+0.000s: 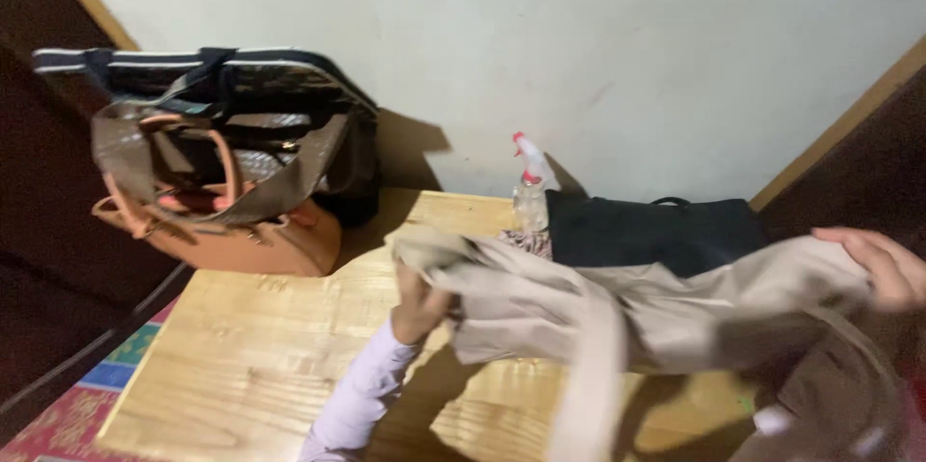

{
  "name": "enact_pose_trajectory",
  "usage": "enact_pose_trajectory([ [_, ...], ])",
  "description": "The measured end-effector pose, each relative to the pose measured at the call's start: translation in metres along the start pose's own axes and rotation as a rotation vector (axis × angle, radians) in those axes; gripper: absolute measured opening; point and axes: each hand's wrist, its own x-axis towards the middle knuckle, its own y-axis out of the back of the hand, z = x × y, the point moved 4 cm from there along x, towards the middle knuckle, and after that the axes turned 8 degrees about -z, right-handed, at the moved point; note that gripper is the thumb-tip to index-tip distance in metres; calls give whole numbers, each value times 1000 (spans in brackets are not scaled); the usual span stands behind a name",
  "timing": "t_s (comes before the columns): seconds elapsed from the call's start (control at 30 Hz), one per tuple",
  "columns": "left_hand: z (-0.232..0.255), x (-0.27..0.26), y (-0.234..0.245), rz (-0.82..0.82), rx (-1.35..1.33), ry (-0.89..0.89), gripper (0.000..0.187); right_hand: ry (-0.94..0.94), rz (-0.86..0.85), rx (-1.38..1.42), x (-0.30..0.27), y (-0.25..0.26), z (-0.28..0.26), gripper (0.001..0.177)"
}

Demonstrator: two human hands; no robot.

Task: The person cleans a light-colored handbag on a wooden table. They spray the bag with a liquid from a spray bottle and wipe it with a checkered cloth, turning the bag to clean multiple sides.

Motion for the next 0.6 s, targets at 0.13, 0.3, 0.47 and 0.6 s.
enact_pose_trajectory([
  [0.13,-28,-58,85,316,-163,431,25,44,-230,95,11,-155,-37,95],
  [0.3,-49,-98,156,526,-267,734,25,-36,-241,11,19,-256,-61,51],
  [0.47,-65,-101,181,604,-404,900,25,160,-295,-266,18,-344,-102,29],
  [0.6,-64,-107,194,539,-333,983,28,50,-170,-402,50,-373,-71,27],
])
